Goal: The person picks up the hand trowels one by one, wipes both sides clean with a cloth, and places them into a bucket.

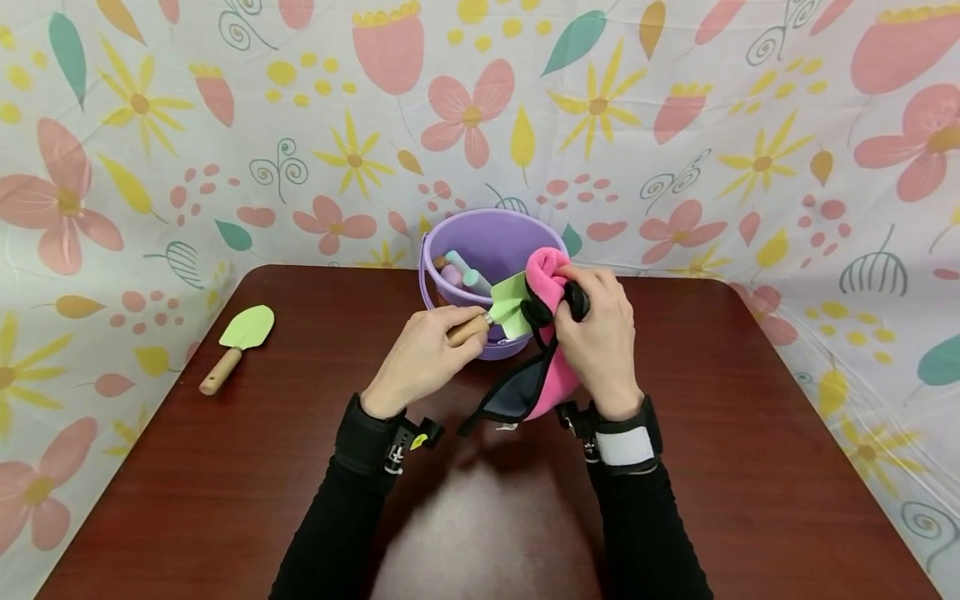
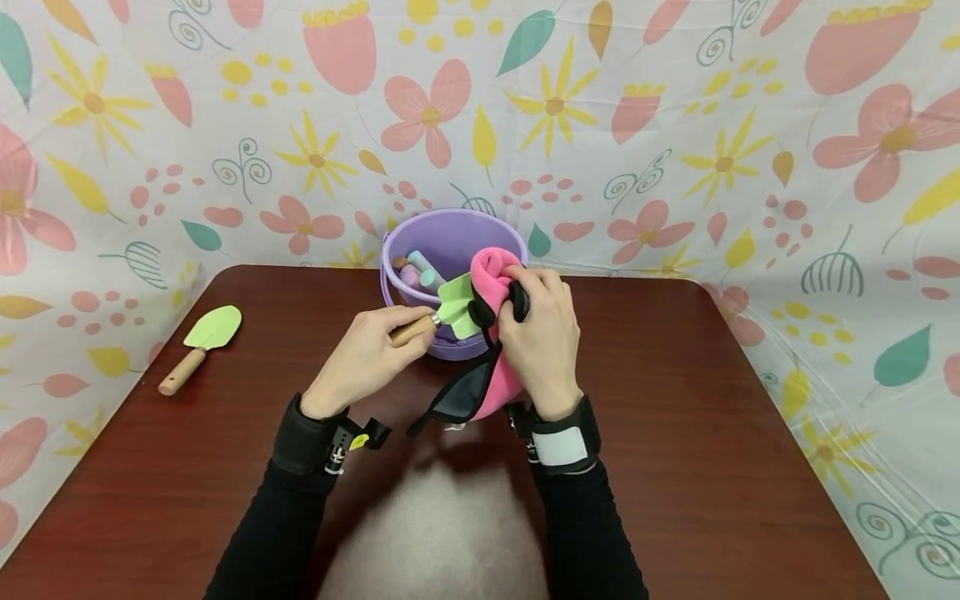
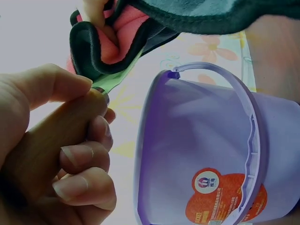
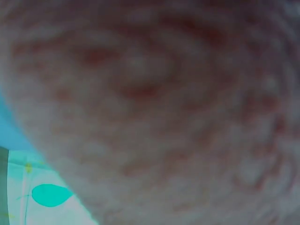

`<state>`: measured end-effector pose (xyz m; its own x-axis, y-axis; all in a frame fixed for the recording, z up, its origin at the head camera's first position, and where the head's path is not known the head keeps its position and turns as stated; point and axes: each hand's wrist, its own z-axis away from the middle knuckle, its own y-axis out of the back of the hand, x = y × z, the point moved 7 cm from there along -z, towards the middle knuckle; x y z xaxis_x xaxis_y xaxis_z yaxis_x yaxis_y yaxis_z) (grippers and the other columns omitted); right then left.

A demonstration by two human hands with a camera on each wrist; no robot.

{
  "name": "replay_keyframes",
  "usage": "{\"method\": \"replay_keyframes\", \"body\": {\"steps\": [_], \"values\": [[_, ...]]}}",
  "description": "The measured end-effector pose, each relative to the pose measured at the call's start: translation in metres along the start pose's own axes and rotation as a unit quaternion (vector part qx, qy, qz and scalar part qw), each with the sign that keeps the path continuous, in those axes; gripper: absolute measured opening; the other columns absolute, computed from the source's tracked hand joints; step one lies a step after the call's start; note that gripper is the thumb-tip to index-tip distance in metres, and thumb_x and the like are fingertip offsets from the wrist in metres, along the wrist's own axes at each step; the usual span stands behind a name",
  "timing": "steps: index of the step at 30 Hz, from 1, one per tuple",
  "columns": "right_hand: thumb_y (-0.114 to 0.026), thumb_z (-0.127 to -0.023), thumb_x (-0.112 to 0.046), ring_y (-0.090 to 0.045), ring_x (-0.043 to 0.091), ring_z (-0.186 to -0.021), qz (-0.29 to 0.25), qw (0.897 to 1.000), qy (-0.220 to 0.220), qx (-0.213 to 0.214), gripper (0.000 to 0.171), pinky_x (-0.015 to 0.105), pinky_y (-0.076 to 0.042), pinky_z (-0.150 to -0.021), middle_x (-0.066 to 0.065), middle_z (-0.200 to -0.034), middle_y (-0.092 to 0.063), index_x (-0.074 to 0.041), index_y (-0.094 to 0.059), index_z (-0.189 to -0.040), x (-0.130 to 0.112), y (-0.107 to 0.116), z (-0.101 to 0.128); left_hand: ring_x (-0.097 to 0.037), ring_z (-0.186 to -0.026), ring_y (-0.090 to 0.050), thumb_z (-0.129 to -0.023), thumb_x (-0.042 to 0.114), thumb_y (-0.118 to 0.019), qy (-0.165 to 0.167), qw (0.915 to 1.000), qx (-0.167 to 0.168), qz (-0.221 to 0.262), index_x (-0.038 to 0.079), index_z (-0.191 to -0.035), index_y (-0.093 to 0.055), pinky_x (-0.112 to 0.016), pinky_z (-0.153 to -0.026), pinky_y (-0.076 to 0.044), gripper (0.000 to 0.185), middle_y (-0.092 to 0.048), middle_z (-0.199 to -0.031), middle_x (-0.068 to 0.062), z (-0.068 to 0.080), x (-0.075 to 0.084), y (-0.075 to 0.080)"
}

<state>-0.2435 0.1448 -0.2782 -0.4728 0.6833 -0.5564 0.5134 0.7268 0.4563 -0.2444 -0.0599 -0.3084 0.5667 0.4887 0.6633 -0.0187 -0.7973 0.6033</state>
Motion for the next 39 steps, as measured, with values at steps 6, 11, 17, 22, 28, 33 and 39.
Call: {"method": "replay_keyframes", "body": {"steps": [6, 11, 17, 22, 28, 33, 39], "values": [[-0.063, -0.082, -0.003, -0.057, 0.032, -0.103, 0.01, 1.0, 0.003, -0.02, 0.03, 0.05, -0.044, -0.085, 0.013, -0.106, -0.062, -0.006, -0.071, -0.11, -0.006, -0.004, 0.002, -0.006, -0.071, -0.047, -0.094, 0.023, -0.059, -0.003, 1.0, 0.007, 0.005, 0.018, -0.095, -0.069, -0.026, -0.065, -0.041, 0.011, -0.046, -0.076, 0.005, -0.001, -0.001, 0.004], [-0.063, -0.081, -0.005, -0.057, 0.032, -0.101, 0.03, 0.999, 0.014, -0.039, 0.03, 0.051, -0.046, -0.08, 0.012, -0.105, -0.062, -0.004, -0.071, -0.11, -0.014, -0.01, 0.005, -0.005, -0.083, -0.055, -0.095, 0.024, -0.059, 0.005, 0.9998, 0.016, 0.009, 0.017, -0.112, -0.071, -0.027, -0.076, -0.046, 0.022, -0.062, -0.096, 0.008, 0.0, -0.003, 0.006], [-0.064, -0.081, -0.006, -0.056, 0.032, -0.098, 0.046, 0.998, 0.023, -0.038, 0.029, 0.051, -0.047, -0.077, 0.012, -0.105, -0.061, -0.004, -0.07, -0.109, -0.019, -0.013, 0.007, -0.009, -0.084, -0.056, -0.094, 0.022, -0.059, 0.007, 0.9996, 0.028, -0.003, 0.012, -0.116, -0.07, -0.029, -0.078, -0.047, 0.026, -0.063, -0.099, 0.005, 0.0, -0.002, 0.002], [-0.066, -0.079, -0.004, -0.057, 0.03, -0.097, 0.039, 0.997, 0.049, -0.055, 0.03, 0.049, -0.048, -0.078, 0.01, -0.104, -0.061, -0.006, -0.07, -0.108, -0.028, -0.022, 0.01, -0.008, -0.088, -0.058, -0.094, 0.02, -0.059, 0.005, 0.9992, 0.033, -0.022, 0.012, -0.123, -0.068, -0.029, -0.08, -0.047, 0.031, -0.066, -0.105, 0.003, -0.001, 0.002, -0.005], [-0.064, -0.078, -0.004, -0.058, 0.024, -0.095, 0.022, 0.992, 0.068, -0.105, 0.032, 0.044, -0.049, -0.077, 0.005, -0.102, -0.061, -0.01, -0.07, -0.109, -0.04, -0.035, 0.018, -0.011, -0.07, -0.052, -0.096, 0.018, -0.058, 0.002, 0.9988, 0.044, -0.021, 0.013, -0.11, -0.071, -0.03, -0.066, -0.044, 0.02, -0.059, -0.084, 0.003, -0.002, 0.001, -0.007], [-0.064, -0.079, -0.006, -0.061, 0.024, -0.09, 0.017, 0.99, 0.041, -0.133, 0.032, 0.043, -0.048, -0.076, 0.005, -0.102, -0.063, -0.01, -0.069, -0.11, -0.036, -0.034, 0.018, -0.009, -0.082, -0.058, -0.097, 0.021, -0.059, 0.008, 0.999, 0.044, 0.01, 0.016, -0.123, -0.068, -0.029, -0.073, -0.047, 0.028, -0.066, -0.104, 0.005, -0.002, -0.002, -0.006], [-0.065, -0.082, -0.01, -0.062, 0.025, -0.097, 0.019, 0.99, 0.009, -0.137, 0.03, 0.046, -0.049, -0.078, 0.004, -0.107, -0.065, -0.011, -0.07, -0.111, -0.024, -0.026, 0.013, -0.011, -0.085, -0.059, -0.096, 0.023, -0.06, 0.015, 0.9988, 0.038, 0.026, 0.014, -0.129, -0.065, -0.03, -0.073, -0.049, 0.034, -0.065, -0.111, 0.003, -0.002, -0.001, -0.006]]}}
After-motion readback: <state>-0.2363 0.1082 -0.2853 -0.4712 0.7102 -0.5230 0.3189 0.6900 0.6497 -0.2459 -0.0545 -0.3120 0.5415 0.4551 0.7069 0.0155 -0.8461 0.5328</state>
